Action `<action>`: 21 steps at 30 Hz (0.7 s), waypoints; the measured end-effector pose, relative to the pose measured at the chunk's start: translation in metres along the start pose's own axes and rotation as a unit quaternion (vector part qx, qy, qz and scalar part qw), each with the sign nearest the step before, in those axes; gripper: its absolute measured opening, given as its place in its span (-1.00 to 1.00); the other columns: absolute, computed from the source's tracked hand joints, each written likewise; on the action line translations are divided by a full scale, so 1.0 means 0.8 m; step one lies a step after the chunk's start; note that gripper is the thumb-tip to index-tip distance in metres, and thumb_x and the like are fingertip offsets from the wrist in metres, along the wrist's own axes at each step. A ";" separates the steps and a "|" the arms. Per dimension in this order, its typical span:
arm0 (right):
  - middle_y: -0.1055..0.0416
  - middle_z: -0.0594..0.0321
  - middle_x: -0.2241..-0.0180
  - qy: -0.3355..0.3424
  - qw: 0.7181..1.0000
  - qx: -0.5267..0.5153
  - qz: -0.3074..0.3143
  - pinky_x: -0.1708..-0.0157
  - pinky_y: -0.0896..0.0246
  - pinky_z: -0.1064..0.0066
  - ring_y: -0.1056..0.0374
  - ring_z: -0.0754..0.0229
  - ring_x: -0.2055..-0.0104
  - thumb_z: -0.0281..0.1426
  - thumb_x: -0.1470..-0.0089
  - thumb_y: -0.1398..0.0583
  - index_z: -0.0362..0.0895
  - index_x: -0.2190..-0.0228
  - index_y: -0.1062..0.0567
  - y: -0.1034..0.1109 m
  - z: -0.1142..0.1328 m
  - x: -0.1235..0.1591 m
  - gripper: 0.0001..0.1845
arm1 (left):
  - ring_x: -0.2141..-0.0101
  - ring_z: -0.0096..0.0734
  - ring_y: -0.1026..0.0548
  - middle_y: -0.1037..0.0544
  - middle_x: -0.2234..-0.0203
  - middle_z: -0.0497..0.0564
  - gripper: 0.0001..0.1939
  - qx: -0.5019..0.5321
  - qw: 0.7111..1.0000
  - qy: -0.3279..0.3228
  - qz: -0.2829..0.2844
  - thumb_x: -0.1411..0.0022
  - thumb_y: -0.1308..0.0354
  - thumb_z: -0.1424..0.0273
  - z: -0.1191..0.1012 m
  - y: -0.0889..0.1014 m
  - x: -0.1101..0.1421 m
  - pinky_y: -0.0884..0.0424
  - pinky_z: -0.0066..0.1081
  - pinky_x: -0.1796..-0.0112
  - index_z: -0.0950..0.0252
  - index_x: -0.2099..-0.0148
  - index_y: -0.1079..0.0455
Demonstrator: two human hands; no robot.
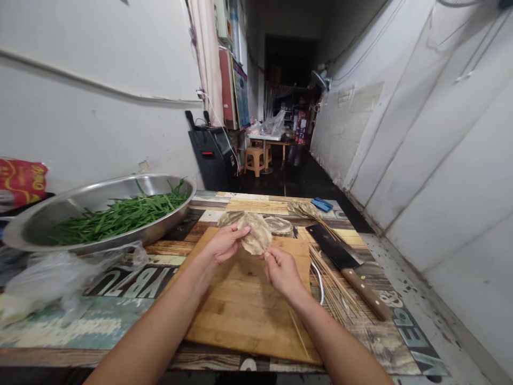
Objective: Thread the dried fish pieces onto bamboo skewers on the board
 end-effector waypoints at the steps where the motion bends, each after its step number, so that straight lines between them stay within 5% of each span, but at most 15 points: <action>1: -0.10 0.48 0.84 0.001 1.000 -0.003 -0.004 0.73 0.17 0.52 0.02 0.34 0.79 -0.18 -0.03 -0.04 -0.13 0.43 -0.35 0.000 0.000 0.000 -0.73 | 0.49 -0.46 -0.50 -0.54 0.50 0.06 -0.81 -0.003 1.000 0.000 0.005 0.12 -0.35 0.55 0.001 0.000 -0.001 -0.44 -0.47 0.38 0.44 0.37 -0.46; 12: -0.12 0.49 0.83 0.024 1.000 -0.016 0.004 0.70 0.16 0.53 0.02 0.37 0.78 -0.21 -0.01 -0.02 -0.14 0.45 -0.36 -0.005 0.001 0.002 -0.73 | 0.44 -0.35 -0.51 -0.56 0.39 0.10 -0.64 -0.065 0.996 -0.009 0.058 0.21 -0.38 0.51 -0.002 -0.006 -0.003 -0.44 -0.38 0.39 0.39 0.27 -0.41; 21: -0.16 0.45 0.80 0.036 0.998 0.046 0.016 0.68 0.08 0.53 -0.04 0.35 0.75 -0.30 -0.05 -0.03 -0.16 0.45 -0.41 -0.013 0.002 0.005 -0.77 | 0.56 -0.44 -0.45 -0.52 0.56 0.03 -0.78 -0.117 0.991 -0.066 -0.005 0.23 -0.31 0.51 -0.004 -0.008 -0.002 -0.34 -0.48 0.48 0.40 0.42 -0.42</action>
Point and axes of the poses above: each hand's wrist, its own x-axis away from the middle knuckle, its own y-axis out of the back of the hand, z = x × y, the point moved 8 cm from there along -x, towards the middle knuckle
